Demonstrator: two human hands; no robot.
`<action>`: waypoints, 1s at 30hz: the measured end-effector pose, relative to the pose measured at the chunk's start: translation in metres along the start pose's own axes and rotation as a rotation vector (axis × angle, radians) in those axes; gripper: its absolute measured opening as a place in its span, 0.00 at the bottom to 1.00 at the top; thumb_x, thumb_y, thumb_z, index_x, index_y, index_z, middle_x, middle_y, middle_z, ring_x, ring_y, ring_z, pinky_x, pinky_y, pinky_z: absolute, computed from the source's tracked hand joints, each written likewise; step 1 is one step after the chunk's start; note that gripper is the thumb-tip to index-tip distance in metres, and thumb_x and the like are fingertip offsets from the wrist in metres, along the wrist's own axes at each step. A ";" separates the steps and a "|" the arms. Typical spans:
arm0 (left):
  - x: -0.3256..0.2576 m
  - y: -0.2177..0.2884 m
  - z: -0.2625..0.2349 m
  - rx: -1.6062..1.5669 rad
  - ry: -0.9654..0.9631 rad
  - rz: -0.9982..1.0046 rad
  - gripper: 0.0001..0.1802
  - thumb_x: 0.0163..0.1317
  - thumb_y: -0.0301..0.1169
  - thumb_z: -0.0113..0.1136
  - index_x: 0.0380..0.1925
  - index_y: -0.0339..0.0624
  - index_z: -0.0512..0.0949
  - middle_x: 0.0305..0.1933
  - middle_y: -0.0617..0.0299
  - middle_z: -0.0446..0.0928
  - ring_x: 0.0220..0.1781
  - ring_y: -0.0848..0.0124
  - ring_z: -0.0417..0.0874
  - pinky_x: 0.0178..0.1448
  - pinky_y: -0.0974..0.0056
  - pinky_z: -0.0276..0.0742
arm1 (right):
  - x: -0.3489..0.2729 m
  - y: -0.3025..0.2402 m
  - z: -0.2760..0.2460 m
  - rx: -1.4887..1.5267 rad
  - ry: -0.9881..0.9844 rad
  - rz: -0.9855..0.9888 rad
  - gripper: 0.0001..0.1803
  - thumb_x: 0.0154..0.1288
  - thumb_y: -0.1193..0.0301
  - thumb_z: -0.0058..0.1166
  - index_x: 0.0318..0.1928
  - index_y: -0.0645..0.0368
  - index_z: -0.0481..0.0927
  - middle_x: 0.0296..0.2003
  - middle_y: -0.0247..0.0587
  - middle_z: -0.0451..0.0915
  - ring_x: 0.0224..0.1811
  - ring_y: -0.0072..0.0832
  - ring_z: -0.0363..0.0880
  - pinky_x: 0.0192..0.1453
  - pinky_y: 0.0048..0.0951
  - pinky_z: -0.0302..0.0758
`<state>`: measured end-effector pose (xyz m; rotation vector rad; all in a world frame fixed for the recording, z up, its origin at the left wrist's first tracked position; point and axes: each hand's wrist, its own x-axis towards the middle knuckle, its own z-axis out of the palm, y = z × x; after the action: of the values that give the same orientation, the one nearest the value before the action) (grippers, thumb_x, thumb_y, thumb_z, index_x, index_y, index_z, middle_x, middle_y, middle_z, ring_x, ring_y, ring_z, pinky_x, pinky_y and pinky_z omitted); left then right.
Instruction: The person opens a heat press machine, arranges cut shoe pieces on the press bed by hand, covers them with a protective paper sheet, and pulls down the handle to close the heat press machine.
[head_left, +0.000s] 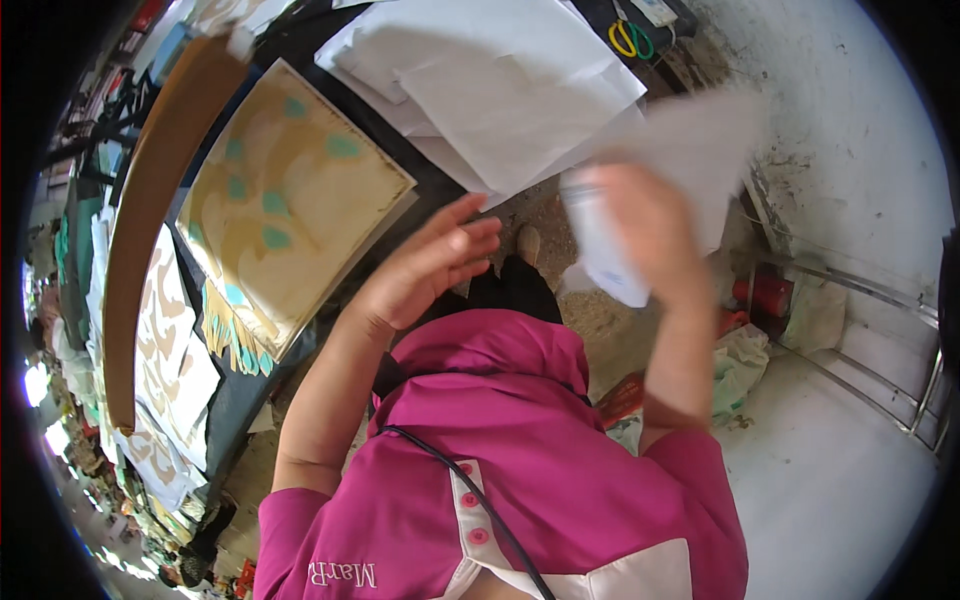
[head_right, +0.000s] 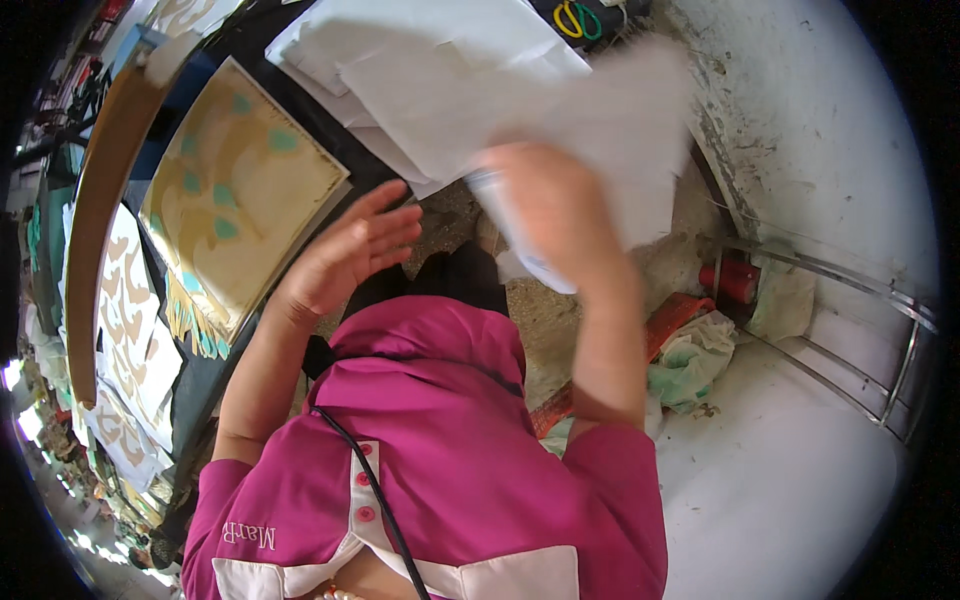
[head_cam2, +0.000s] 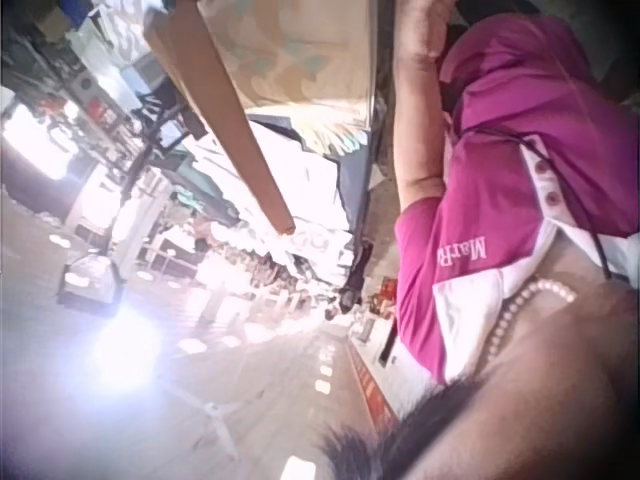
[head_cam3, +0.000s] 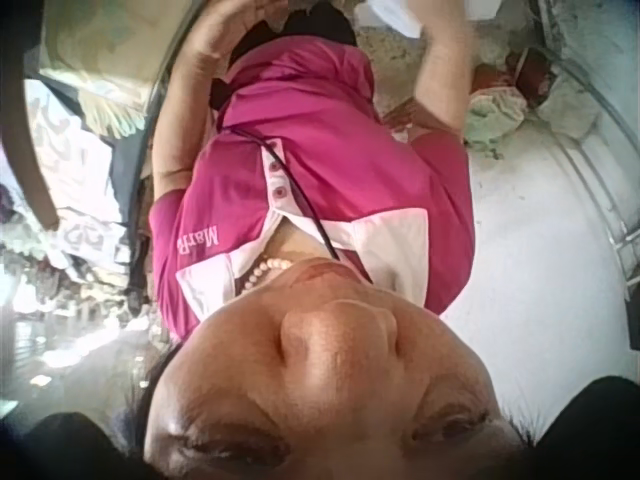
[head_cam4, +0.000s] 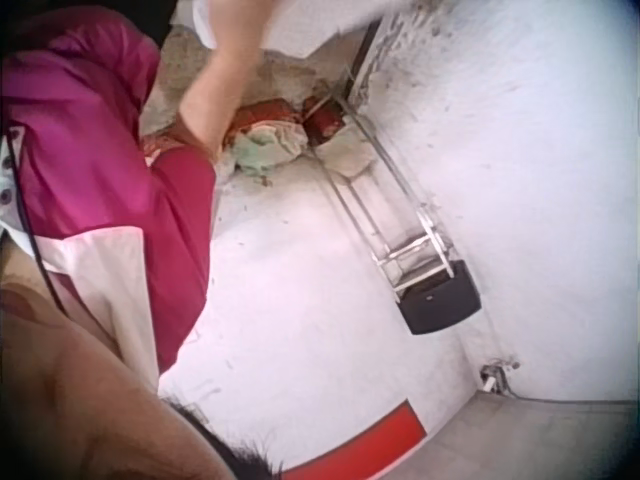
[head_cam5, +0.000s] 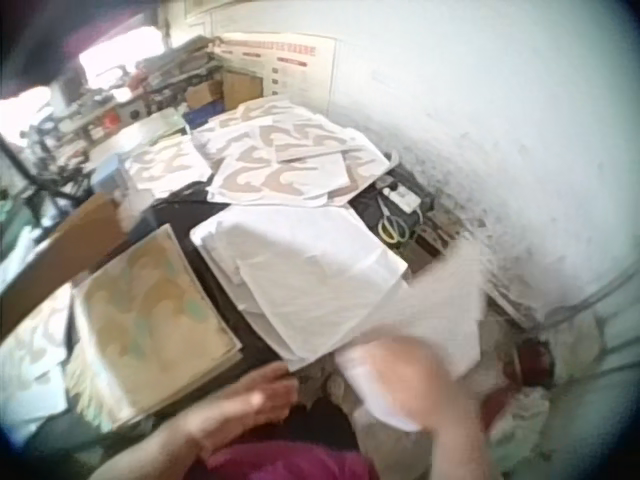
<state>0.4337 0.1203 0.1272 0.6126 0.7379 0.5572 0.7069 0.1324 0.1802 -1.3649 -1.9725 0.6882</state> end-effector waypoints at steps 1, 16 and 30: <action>0.007 0.001 0.002 -0.074 0.033 0.053 0.50 0.60 0.54 0.61 0.73 0.42 0.49 0.68 0.49 0.63 0.70 0.60 0.64 0.71 0.55 0.59 | 0.015 -0.002 0.027 -0.120 -0.142 -0.192 0.09 0.63 0.74 0.49 0.42 0.56 0.80 0.37 0.46 0.81 0.40 0.40 0.81 0.45 0.35 0.76; 0.124 -0.011 0.033 0.016 0.583 0.000 0.16 0.67 0.31 0.57 0.53 0.38 0.75 0.48 0.61 0.80 0.48 0.73 0.80 0.52 0.66 0.76 | 0.002 0.076 0.031 -0.003 -0.500 -0.192 0.10 0.57 0.72 0.52 0.42 0.54 0.75 0.29 0.41 0.78 0.35 0.42 0.81 0.37 0.40 0.79; 0.249 0.030 0.154 0.236 0.106 0.007 0.20 0.69 0.37 0.56 0.56 0.38 0.72 0.51 0.61 0.77 0.52 0.75 0.76 0.56 0.67 0.72 | -0.004 0.127 -0.116 0.101 -0.423 0.536 0.26 0.57 0.65 0.61 0.57 0.53 0.74 0.38 0.54 0.82 0.40 0.48 0.82 0.43 0.40 0.78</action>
<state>0.6949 0.2563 0.1270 0.8091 0.9099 0.5157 0.8720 0.1770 0.1645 -1.8177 -1.8384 1.4018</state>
